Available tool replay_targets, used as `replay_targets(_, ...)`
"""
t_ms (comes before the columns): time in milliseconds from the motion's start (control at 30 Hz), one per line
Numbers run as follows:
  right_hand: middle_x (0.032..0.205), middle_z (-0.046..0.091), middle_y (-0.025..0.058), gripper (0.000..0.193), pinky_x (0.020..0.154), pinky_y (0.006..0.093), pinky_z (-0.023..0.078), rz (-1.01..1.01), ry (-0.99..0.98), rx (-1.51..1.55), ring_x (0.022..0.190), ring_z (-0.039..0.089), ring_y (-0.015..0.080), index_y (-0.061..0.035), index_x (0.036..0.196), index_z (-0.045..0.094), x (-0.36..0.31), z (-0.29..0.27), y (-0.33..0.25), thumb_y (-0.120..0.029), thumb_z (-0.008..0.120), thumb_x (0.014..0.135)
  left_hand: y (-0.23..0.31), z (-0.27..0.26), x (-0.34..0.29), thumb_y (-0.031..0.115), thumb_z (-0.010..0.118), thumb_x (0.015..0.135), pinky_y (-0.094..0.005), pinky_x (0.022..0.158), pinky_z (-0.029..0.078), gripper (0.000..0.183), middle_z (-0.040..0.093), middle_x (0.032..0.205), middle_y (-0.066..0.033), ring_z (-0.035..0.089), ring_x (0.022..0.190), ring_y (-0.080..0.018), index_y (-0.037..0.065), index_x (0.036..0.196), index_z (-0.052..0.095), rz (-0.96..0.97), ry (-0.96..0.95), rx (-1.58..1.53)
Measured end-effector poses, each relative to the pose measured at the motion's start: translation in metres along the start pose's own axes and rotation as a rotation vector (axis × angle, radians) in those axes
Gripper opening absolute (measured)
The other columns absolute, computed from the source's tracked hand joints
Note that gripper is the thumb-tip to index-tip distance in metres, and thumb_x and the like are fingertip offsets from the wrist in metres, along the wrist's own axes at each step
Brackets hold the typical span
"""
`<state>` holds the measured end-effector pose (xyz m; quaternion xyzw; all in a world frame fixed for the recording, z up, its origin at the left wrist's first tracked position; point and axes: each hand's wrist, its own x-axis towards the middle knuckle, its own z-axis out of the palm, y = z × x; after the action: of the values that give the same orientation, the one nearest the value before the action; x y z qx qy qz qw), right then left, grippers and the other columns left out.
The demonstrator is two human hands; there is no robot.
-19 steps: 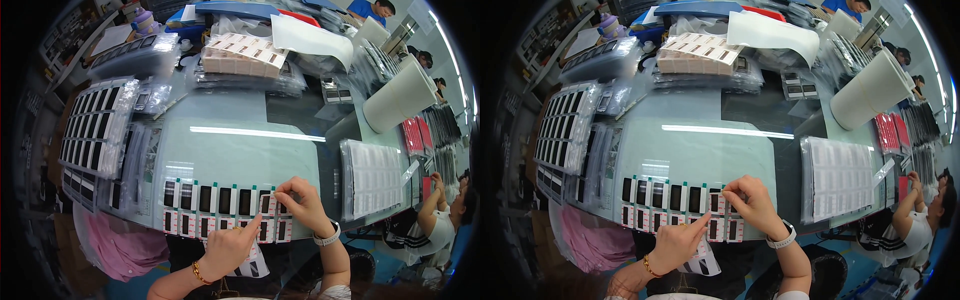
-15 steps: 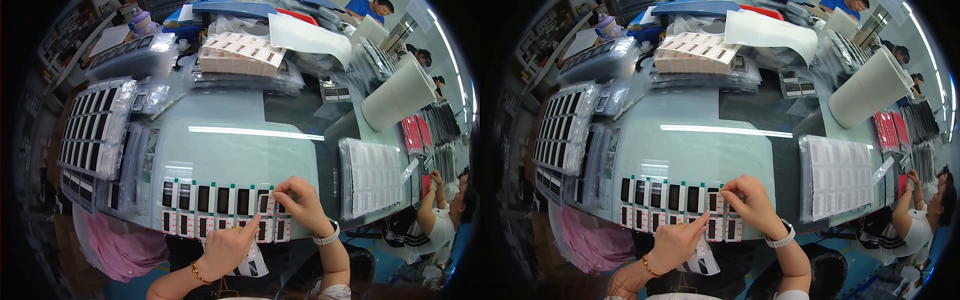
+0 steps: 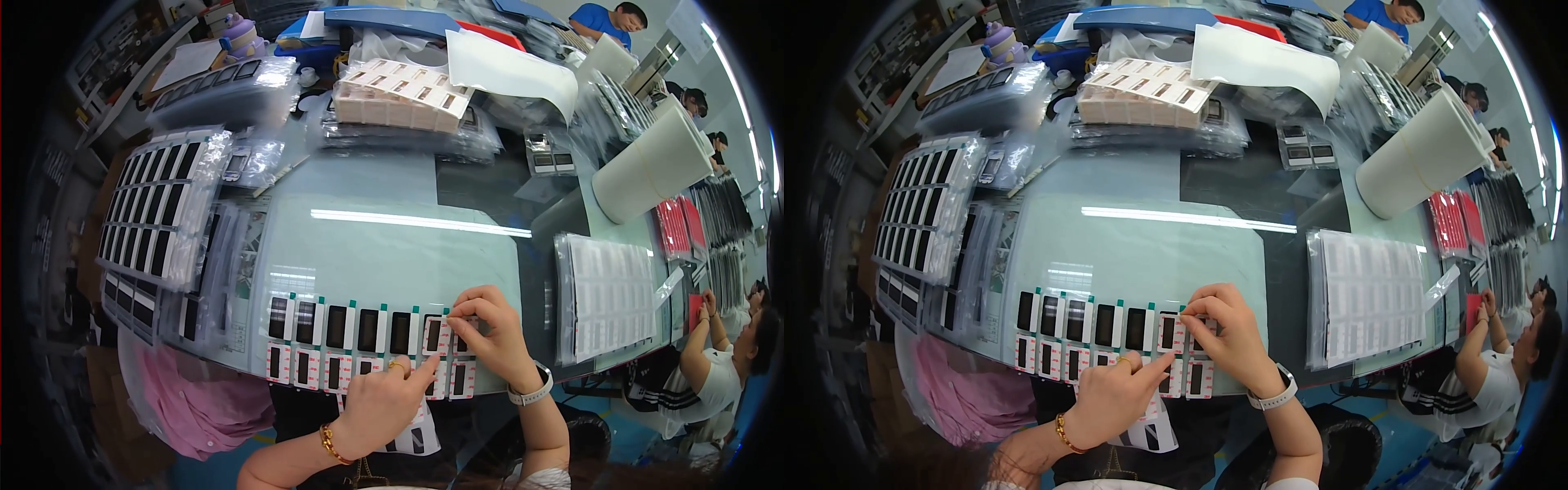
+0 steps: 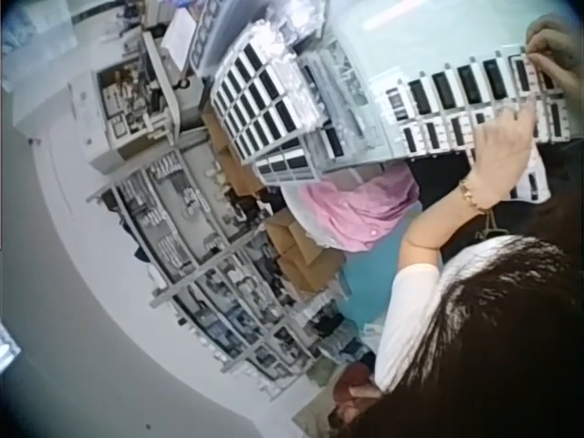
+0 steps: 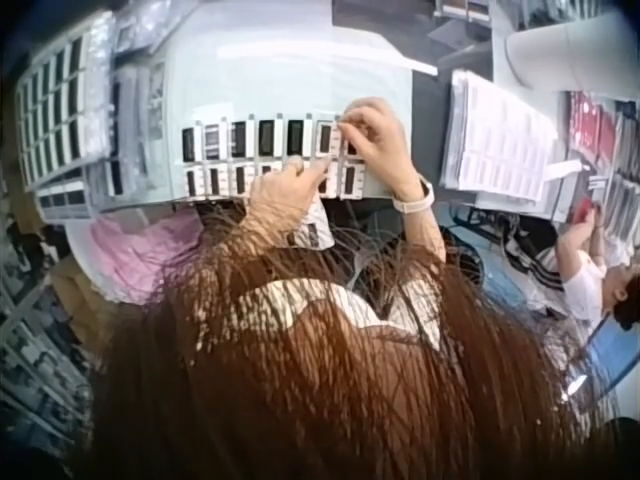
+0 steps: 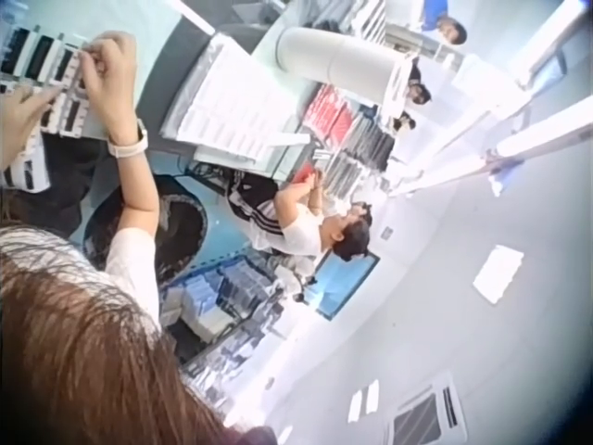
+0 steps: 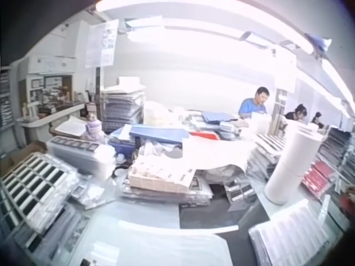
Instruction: Manually applying small electronic labels or components onto a grid tray within an industrial manufacturing setting.
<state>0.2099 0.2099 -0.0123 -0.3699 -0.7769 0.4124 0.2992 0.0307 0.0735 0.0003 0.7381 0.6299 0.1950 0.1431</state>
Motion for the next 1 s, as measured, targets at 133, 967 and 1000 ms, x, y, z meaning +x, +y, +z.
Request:
replay_targets(133, 0.102, 0.066, 0.0088, 0.010, 0.075, 0.0298, 0.053, 0.016, 0.004, -0.015, 0.089, 0.064, 0.0197, -0.0008, 0.092, 0.071, 0.001, 0.002, 0.001, 0.000, 0.077, 0.085, 0.002, -0.007, 0.001, 0.027, 0.072, 0.094, -0.0327, 0.041, 0.043, 0.035, 0.051, 0.074, -0.0011, 0.055, 0.047, -0.0178, 0.019, 0.128, 0.071, -0.056, -0.017, 0.038)
replay_targets(967, 0.104, 0.065, 0.0099, 0.009, 0.074, 0.0302, 0.053, -0.033, 0.010, -0.070, 0.089, 0.065, 0.0213, -0.0004, 0.093, 0.069, 0.001, 0.004, 0.001, -0.001, 0.076, 0.086, 0.005, 0.002, 0.004, 0.021, 0.067, 0.095, -0.0332, 0.042, 0.042, 0.057, 0.056, 0.057, -0.0011, 0.058, 0.044, -0.0180, -0.003, 0.144, 0.054, 0.042, -0.140, 0.193)
replay_targets(1000, 0.103, 0.065, 0.0101, 0.010, 0.074, 0.0306, 0.053, -0.029, 0.010, -0.076, 0.090, 0.065, 0.0220, -0.0003, 0.093, 0.069, 0.000, 0.004, 0.001, -0.001, 0.076, 0.086, 0.005, 0.001, 0.005, 0.021, 0.067, 0.095, -0.0336, 0.042, 0.042, 0.057, 0.056, 0.056, -0.0015, 0.058, 0.043, -0.0185, -0.003, 0.145, 0.053, 0.040, -0.145, 0.204)
